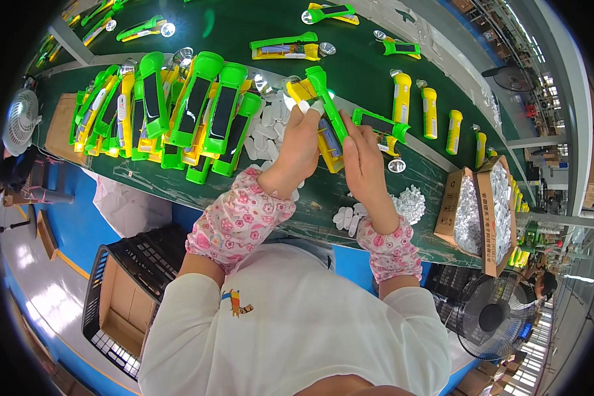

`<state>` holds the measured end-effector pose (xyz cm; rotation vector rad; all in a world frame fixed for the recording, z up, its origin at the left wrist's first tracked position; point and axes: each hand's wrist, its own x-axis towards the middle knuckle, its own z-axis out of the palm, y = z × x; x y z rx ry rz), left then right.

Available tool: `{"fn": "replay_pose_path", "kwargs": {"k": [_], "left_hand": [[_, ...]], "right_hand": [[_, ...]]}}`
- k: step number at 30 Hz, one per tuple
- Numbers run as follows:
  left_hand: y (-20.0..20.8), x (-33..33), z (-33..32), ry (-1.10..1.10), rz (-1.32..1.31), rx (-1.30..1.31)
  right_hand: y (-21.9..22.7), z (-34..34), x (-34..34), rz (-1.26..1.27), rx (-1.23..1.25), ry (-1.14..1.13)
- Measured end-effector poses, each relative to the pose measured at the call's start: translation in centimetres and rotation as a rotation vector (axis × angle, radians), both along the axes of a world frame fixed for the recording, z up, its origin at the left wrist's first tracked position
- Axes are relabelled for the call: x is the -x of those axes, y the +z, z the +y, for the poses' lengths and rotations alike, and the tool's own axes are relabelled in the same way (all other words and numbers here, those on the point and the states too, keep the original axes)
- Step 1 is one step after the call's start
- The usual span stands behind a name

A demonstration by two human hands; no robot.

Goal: Assemble solar flashlights by attaching small white plastic components to the green and yellow flashlight bodies.

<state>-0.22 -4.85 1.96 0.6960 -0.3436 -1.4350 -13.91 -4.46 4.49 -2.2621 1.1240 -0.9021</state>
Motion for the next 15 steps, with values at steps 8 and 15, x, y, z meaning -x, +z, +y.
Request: {"fn": "replay_pose_path", "kwargs": {"k": [8, 15], "left_hand": [[-0.6, 0.8, 1.2, -0.051, 0.216, 0.136], [-1.5, -2.9, -0.7, -0.173, -0.05, 0.167]], "right_hand": [[-1.3, 1.6, 0.2, 0.094, 0.156, -0.028], [-2.2, 4.5, 1.8, 0.308, 0.238, -0.135]]}}
